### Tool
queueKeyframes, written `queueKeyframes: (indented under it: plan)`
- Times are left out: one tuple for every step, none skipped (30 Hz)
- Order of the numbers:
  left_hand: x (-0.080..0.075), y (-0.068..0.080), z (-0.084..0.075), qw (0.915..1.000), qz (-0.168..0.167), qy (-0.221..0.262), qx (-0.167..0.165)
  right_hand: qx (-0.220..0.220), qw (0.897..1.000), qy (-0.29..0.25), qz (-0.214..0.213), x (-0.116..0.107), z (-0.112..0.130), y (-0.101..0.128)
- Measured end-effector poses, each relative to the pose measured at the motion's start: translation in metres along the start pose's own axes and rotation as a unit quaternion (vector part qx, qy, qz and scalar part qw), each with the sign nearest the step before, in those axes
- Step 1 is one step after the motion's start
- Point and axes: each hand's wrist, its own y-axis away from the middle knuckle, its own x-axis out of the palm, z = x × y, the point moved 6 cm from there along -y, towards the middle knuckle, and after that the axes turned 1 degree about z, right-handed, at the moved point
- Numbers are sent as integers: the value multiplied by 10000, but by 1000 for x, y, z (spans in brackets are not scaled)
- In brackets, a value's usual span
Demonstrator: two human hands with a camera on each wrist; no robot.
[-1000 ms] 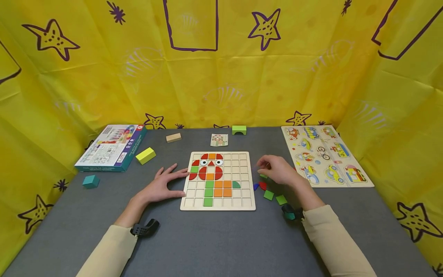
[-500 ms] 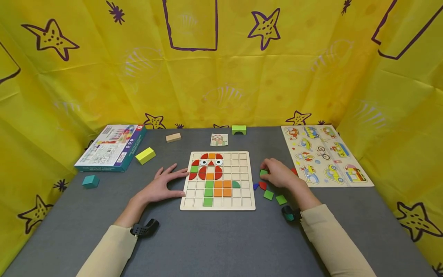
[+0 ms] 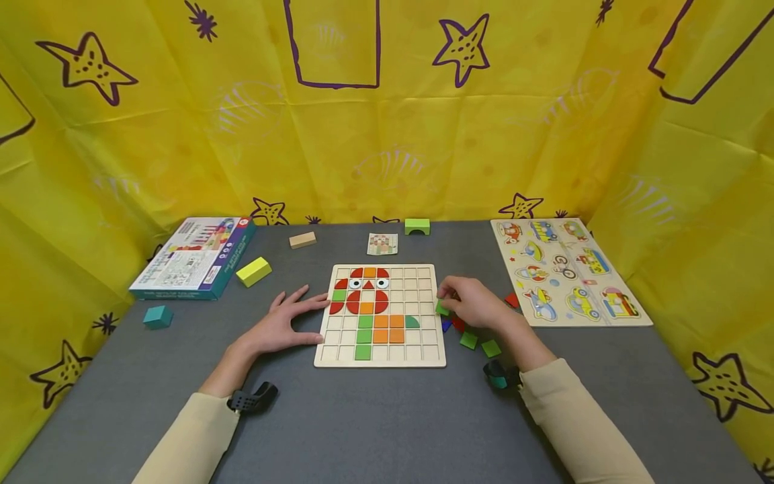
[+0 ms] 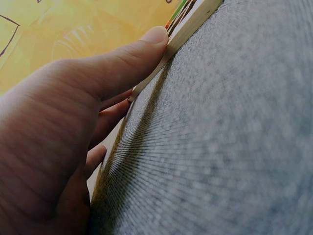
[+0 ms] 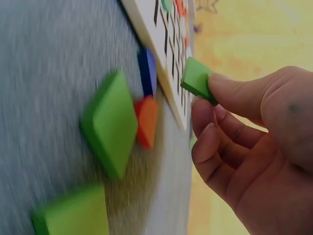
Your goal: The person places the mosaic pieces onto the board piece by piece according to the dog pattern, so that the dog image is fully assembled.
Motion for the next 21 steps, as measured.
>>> queueKeyframes:
  plan:
    - [0,0,0,10000,-4,-3,9,-42,10000,-36,59,3,4,0]
    - [0,0,0,10000,-1,2,14,-87,9999,-67,124,6,7,-1]
    - [0,0,0,10000,0,8,21,-133,9997,-107,179,9,11,-1]
    - [0,0,0,10000,2,9,28,-197,9994,-147,237,13,14,-2]
    - [0,1,1,10000,4,8,25,-278,9990,-171,295,16,18,-2]
    - [0,1,1,10000,6,3,18,-350,9986,-196,352,19,22,-2]
    - [0,1,1,10000,8,0,10,-410,9981,-210,414,23,25,-3]
    - [0,1,1,10000,10,-1,-2,-449,9976,-235,472,26,27,-3]
    - [0,1,1,10000,9,-8,-14,-481,9972,-251,522,29,30,-3]
    - [0,1,1,10000,8,-10,-25,-508,9967,-262,571,32,32,-3]
    - [0,1,2,10000,10,-14,-41,-518,9964,-257,616,34,34,-4]
    - [0,1,2,10000,12,-15,-51,-520,9961,-254,663,36,36,-4]
    - [0,1,2,10000,17,-14,-60,-567,9957,-235,700,38,38,-4]
    - [0,0,2,10000,22,-13,-71,-595,9953,-218,727,40,39,-5]
    - [0,0,2,10000,22,-10,-78,-626,9950,-195,747,41,41,-4]
    - [0,0,1,10000,26,-4,-83,-657,9948,-180,764,42,42,-4]
    - [0,0,1,10000,32,-5,-88,-700,9944,-154,776,43,44,-4]
    - [0,0,0,10000,36,5,-90,-740,9940,-136,791,44,45,-4]
    - [0,0,0,10000,41,14,-89,-770,9938,-119,798,44,46,-3]
    - [0,0,0,10000,44,20,-86,-771,9937,-111,802,45,47,-2]
    - [0,0,0,10000,50,22,-81,-793,9935,-94,807,45,48,-2]
